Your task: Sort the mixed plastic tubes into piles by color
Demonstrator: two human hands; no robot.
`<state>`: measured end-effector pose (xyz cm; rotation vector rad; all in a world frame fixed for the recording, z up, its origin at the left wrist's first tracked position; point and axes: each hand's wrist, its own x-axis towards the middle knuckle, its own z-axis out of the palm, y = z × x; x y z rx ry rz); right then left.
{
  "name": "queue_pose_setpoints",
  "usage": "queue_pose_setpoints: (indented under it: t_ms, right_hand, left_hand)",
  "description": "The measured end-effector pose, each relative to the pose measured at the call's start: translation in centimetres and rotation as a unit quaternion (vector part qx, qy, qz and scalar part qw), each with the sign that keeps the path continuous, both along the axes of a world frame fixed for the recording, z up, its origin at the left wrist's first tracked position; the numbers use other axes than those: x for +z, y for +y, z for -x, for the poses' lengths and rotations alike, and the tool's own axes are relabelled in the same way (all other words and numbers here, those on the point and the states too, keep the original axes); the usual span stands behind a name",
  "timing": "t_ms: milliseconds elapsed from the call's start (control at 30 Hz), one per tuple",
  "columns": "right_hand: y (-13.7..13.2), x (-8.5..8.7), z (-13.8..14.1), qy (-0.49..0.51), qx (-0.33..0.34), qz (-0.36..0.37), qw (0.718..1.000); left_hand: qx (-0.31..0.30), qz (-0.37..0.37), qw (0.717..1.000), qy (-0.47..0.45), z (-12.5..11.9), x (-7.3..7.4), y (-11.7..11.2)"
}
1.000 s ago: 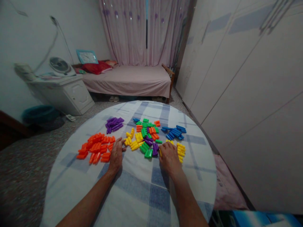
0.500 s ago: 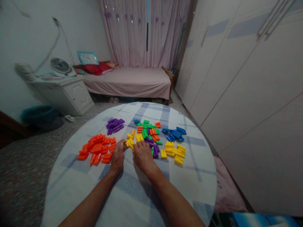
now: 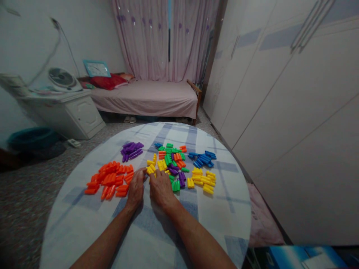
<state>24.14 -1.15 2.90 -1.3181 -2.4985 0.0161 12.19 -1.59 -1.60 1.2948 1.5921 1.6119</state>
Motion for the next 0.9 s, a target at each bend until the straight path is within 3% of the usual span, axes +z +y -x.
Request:
queue_pose_setpoints:
  t_ms: [267,400,600,900]
  right_hand:
    - [-1.9,1.1,-2.1,0.049,0.054,0.031,0.997]
    - [-2.1,2.0,-6.9,0.109,-0.045,0.015,0.993]
    - [-2.2,0.9,-13.5,0.051,-0.179,-0.032,0.982]
    - [-2.3,-0.7,-14.1,0.029,-0.2,-0.034,0.979]
  left_hand:
    - [0.007,0.007,1.0,0.0,0.0,0.5,-0.1]
    - [0.005,0.013,1.0,0.008,0.0,0.6,0.0]
    - [0.0,0.007,1.0,0.017,-0.1,0.5,-0.1]
    - [0.009,0.013,1.0,0.02,0.2,0.0,0.0]
